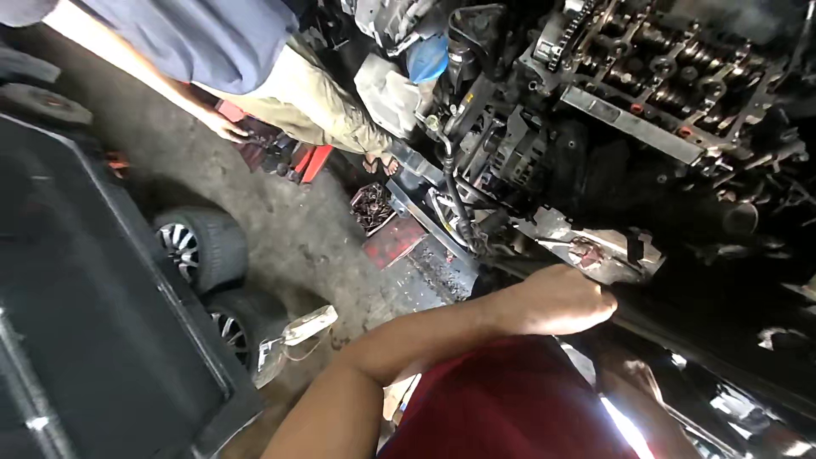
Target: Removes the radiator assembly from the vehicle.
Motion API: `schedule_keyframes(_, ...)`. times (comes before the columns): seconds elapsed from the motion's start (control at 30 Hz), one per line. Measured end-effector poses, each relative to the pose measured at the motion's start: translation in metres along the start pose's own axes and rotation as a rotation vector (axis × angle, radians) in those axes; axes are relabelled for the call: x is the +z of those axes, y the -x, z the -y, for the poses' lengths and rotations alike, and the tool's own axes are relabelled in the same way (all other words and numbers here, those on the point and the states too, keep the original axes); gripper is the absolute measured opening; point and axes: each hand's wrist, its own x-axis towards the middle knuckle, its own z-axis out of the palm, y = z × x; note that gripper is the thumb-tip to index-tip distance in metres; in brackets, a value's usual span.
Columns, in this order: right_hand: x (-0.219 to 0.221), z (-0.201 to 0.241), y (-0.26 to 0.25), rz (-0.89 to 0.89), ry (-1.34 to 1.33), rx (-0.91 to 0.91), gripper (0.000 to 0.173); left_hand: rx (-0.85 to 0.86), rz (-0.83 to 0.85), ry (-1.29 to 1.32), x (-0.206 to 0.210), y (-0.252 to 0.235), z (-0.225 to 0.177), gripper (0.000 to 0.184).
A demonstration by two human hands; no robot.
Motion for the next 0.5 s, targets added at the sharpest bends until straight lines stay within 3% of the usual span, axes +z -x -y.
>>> schedule_keyframes(0.1, 0.020, -0.012, -0.002, -0.210, -0.018, -0.081, 0.041, -0.033, -0.004, 0.018, -0.011, -0.001, 0.001, 0.022)
schedule_keyframes(0.27, 0.015, -0.012, 0.008, -0.194, -0.088, -0.055, 0.038, 0.019, -0.173, -0.026, -0.011, -0.008, 0.008, 0.013)
schedule_keyframes(0.37, 0.016, -0.009, 0.007, -0.222, -0.129, -0.067, 0.036, 0.015, -0.247, -0.011, -0.025, -0.008, 0.007, 0.016)
schedule_keyframes(0.5, 0.012, -0.012, 0.004, -0.102, -0.155, -0.077, 0.042, 0.046, -0.316, -0.007, -0.036, -0.012, 0.013, 0.018)
